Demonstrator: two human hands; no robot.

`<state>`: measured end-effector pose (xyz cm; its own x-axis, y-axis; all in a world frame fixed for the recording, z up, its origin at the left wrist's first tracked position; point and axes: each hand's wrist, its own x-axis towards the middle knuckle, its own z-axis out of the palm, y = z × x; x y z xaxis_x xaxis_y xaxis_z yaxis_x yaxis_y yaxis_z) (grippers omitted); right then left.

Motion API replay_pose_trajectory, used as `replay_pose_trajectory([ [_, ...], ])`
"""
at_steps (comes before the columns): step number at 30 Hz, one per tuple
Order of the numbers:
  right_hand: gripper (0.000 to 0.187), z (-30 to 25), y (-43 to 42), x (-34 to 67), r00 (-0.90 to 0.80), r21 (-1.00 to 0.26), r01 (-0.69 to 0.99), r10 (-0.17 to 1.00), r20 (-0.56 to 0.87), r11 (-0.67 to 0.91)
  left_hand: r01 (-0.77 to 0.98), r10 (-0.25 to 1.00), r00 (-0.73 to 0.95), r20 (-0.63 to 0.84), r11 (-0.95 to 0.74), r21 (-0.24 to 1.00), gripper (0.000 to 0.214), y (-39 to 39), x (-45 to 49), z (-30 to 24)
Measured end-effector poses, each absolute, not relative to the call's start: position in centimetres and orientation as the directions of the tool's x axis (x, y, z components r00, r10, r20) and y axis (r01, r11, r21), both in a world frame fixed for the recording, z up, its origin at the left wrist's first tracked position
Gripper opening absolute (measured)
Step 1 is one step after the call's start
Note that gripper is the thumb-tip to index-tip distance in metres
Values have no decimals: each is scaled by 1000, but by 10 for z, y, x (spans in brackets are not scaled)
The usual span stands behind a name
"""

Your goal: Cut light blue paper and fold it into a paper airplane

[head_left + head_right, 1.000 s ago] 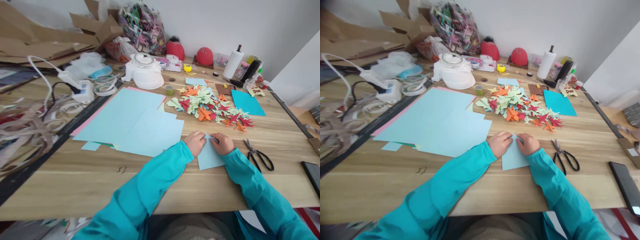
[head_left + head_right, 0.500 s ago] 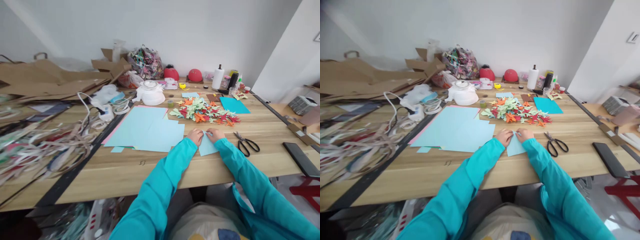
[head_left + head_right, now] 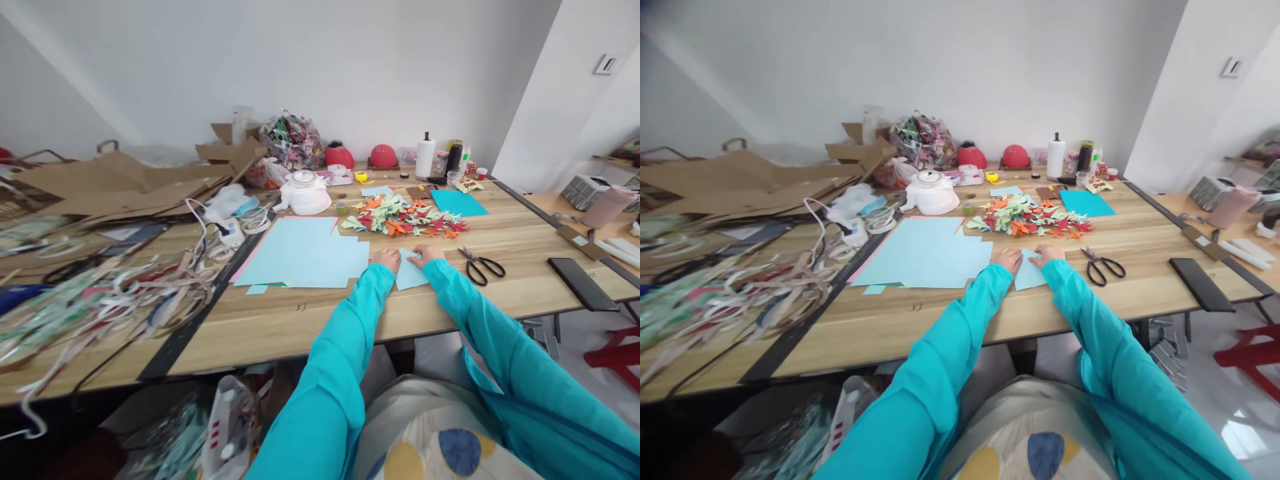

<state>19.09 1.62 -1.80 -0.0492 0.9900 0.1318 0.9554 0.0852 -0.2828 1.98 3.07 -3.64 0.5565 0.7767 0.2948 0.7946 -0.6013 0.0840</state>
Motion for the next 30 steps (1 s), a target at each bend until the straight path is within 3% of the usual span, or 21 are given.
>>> replay_pose_trajectory([
  [11, 32, -14, 8, 184, -154, -260, 947, 978, 141, 186, 804, 779, 570, 260, -594, 17, 33, 21, 20, -30],
  [18, 40, -21, 3, 185, -61, -265, 960, 993, 99, 85, 802, 780, 578, 239, -597, 10, 33, 15, 18, -29],
  [22, 31, -27, -3, 187, -10, -345, 936, 983, 181, 73, 803, 761, 574, 302, -595, -26, 30, 13, 19, -29],
  [27, 22, -27, -6, 190, -59, -422, 887, 950, 306, 190, 772, 698, 591, 405, -635, -32, 27, 10, 20, -28],
  [30, 20, -23, -8, 188, -140, -401, 857, 897, 420, 322, 777, 681, 555, 477, -630, -6, 25, 8, 21, -27],
])
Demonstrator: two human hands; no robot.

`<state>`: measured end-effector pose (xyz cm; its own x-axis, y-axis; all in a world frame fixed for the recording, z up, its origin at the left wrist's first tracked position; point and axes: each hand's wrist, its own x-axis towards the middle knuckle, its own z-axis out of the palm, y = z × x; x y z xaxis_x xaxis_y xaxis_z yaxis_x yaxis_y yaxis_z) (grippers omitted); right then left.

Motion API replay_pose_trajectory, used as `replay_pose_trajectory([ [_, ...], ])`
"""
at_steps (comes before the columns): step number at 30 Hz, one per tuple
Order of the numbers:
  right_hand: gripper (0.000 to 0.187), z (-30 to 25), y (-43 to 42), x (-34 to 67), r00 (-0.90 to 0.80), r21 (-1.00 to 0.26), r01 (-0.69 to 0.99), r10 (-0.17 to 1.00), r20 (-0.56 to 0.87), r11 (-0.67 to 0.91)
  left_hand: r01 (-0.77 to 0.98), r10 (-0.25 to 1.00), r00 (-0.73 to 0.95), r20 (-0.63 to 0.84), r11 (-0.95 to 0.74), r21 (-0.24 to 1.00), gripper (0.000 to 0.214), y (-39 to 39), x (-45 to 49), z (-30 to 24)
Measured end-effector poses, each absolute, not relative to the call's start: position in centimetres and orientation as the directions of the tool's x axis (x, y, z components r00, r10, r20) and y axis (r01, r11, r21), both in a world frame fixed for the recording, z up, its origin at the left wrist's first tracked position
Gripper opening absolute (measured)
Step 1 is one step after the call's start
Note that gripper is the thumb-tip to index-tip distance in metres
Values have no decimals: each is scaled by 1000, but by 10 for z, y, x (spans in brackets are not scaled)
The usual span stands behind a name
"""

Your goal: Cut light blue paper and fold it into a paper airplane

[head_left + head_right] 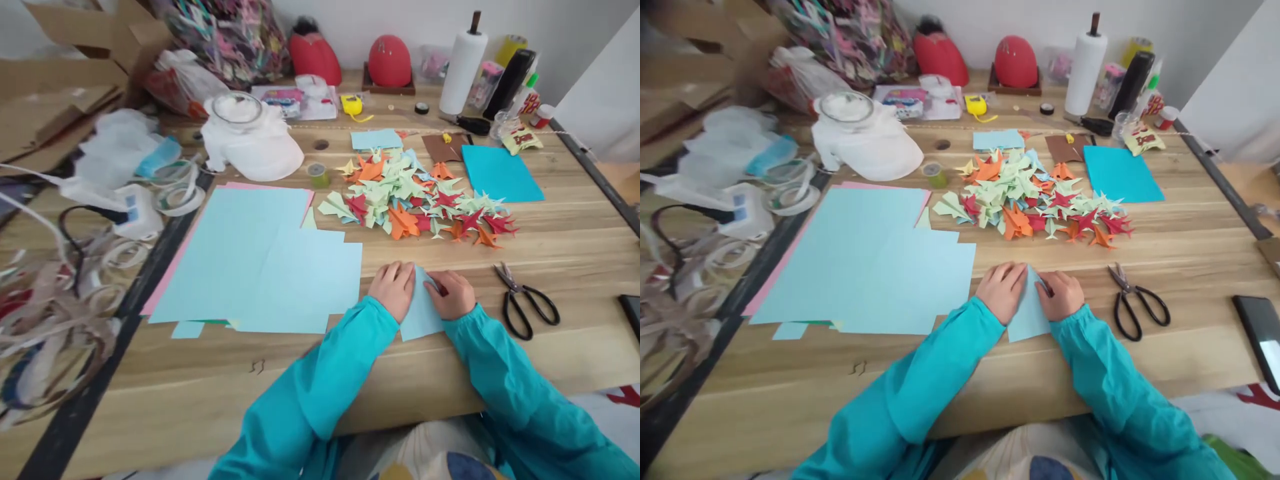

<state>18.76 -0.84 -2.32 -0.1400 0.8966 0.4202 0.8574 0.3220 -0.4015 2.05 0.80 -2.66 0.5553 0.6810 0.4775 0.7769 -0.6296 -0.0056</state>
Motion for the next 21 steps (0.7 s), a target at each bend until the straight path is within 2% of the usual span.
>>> replay_pose_trajectory([
  [3, 19, -17, -14, 183, -243, -260, 870, 823, 513, 419, 783, 702, 534, 471, -621, 39, 26, 6, 20, -23],
  [6, 27, -11, -21, 179, -327, -214, 853, 807, 492, 476, 784, 713, 534, 454, -619, 49, 27, 5, 19, -19],
  [10, 44, -5, -31, 176, -392, -224, 844, 847, 359, 486, 772, 721, 531, 445, -629, 97, 27, 7, 16, -14],
  [15, 54, -4, -40, 174, -436, -157, 873, 883, 175, 462, 763, 749, 531, 395, -626, 161, 34, 8, 12, -12],
  [21, 56, -2, -44, 180, -468, -123, 870, 878, 102, 478, 749, 765, 526, 372, -624, 223, 32, 9, 10, -15],
])
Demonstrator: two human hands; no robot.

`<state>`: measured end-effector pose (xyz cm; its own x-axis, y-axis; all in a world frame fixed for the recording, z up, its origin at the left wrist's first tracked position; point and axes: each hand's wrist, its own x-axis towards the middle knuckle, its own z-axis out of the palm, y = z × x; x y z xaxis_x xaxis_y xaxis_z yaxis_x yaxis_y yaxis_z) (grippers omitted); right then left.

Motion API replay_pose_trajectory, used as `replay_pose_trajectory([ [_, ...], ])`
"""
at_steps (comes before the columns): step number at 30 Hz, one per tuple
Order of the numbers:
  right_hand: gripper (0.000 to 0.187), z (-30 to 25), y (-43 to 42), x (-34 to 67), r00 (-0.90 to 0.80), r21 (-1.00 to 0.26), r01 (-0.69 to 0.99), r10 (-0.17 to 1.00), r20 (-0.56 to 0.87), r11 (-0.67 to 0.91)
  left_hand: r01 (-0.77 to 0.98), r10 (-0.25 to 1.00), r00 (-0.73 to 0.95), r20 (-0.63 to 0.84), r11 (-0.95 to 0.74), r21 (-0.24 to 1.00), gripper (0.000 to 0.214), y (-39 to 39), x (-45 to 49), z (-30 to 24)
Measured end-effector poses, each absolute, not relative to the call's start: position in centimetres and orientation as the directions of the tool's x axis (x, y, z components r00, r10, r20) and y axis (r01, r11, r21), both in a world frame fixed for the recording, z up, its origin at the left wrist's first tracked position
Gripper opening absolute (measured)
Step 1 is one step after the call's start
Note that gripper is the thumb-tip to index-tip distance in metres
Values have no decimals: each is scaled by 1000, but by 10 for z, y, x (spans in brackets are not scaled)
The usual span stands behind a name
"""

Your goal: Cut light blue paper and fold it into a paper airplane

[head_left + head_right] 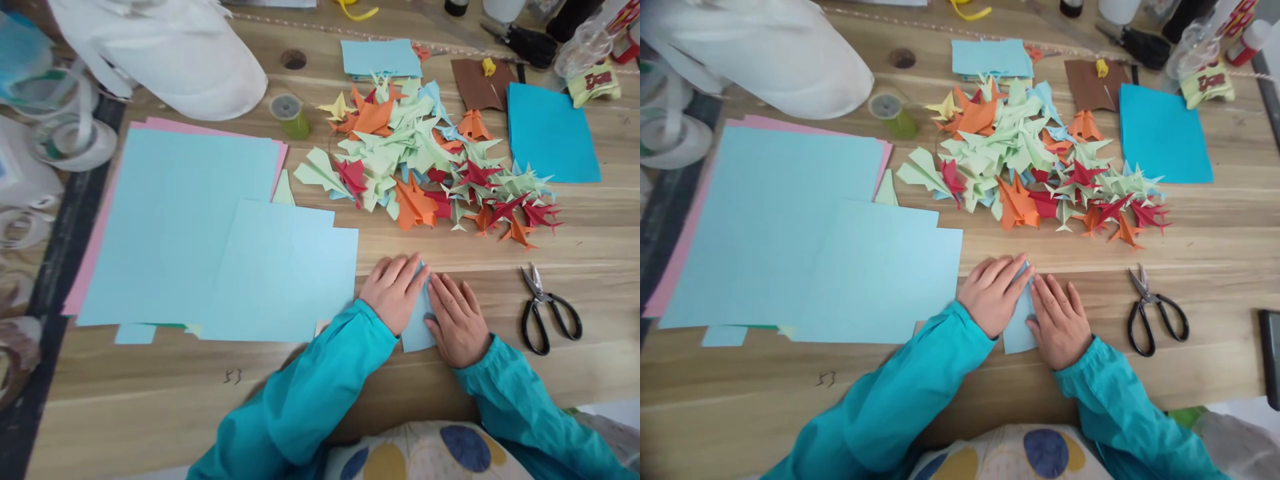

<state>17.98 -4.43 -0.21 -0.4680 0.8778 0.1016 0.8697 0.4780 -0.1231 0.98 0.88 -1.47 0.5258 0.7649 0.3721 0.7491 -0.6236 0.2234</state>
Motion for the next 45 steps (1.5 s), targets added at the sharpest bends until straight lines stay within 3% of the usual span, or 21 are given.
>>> replay_pose_trajectory([
  [15, 55, -4, -45, 183, -485, -111, 862, 868, 106, 495, 705, 710, 540, 452, -675, 219, 28, 7, 9, -18],
  [33, 55, -3, -45, 184, -478, -131, 865, 875, 75, 484, 713, 751, 529, 394, -646, 274, 29, 9, 8, -16],
  [45, 52, -2, -45, 183, -482, -124, 863, 871, 92, 490, 745, 744, 543, 389, -641, 185, 28, 12, 9, -12],
])
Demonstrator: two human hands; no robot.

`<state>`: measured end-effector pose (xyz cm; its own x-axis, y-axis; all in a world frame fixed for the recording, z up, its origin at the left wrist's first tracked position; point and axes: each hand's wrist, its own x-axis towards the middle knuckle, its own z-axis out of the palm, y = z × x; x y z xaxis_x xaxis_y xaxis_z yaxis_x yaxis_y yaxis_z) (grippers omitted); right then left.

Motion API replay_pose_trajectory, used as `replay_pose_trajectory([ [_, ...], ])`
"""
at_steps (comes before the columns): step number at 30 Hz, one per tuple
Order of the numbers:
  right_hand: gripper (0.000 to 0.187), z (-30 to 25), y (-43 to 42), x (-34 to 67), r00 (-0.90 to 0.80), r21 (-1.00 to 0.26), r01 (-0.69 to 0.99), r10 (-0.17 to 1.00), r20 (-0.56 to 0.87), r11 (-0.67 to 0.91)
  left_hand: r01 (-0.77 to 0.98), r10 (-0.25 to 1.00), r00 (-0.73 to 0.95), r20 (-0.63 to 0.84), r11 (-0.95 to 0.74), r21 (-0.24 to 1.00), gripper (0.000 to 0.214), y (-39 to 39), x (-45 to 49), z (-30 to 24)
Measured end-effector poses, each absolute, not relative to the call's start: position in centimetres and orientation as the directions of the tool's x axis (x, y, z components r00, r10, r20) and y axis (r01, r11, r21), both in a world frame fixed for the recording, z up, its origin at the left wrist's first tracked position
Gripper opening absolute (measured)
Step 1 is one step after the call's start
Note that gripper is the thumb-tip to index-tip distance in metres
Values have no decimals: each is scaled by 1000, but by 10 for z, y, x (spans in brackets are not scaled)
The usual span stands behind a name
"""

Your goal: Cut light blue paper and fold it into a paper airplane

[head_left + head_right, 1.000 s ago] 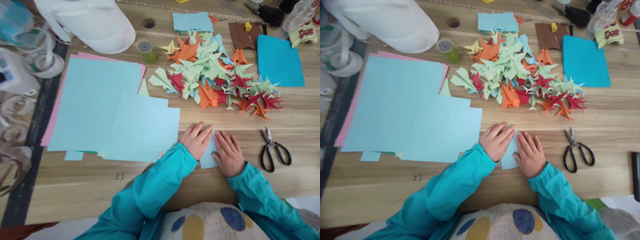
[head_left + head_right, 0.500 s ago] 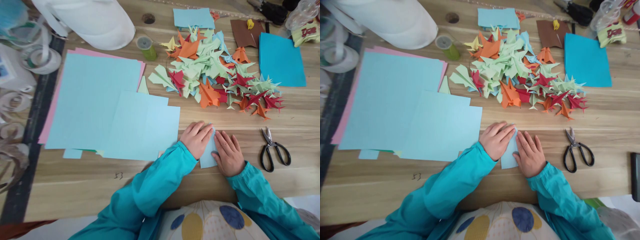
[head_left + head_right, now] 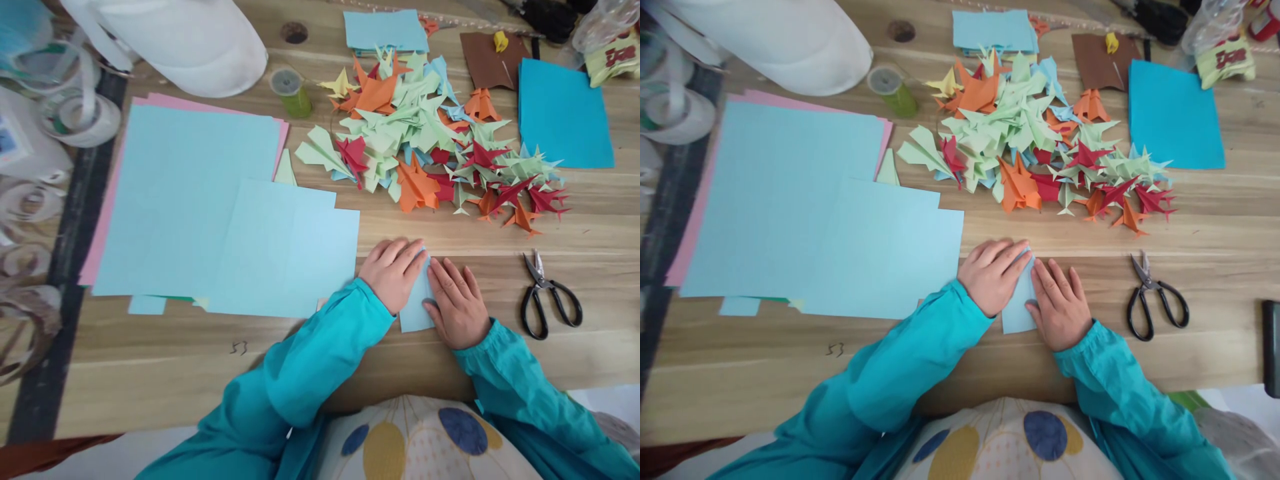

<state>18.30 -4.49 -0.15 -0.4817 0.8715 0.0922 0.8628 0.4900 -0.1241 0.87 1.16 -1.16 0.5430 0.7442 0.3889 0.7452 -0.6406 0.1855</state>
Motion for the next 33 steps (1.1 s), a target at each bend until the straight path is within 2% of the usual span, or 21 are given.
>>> replay_pose_trajectory([
  [7, 50, 2, -44, 189, -468, -186, 852, 871, 149, 489, 727, 757, 541, 368, -640, 247, 29, 12, 8, -13],
  [16, 46, -3, -45, 188, -482, -98, 859, 859, 172, 502, 728, 731, 555, 397, -658, 195, 27, 13, 8, -13],
  [27, 40, -1, -45, 186, -503, -1, 858, 842, 193, 513, 727, 744, 563, 359, -653, 213, 29, 13, 8, -8],
  [33, 47, 0, -44, 185, -500, 3, 861, 845, 188, 509, 719, 760, 576, 301, -646, 257, 38, 12, 7, -3],
])
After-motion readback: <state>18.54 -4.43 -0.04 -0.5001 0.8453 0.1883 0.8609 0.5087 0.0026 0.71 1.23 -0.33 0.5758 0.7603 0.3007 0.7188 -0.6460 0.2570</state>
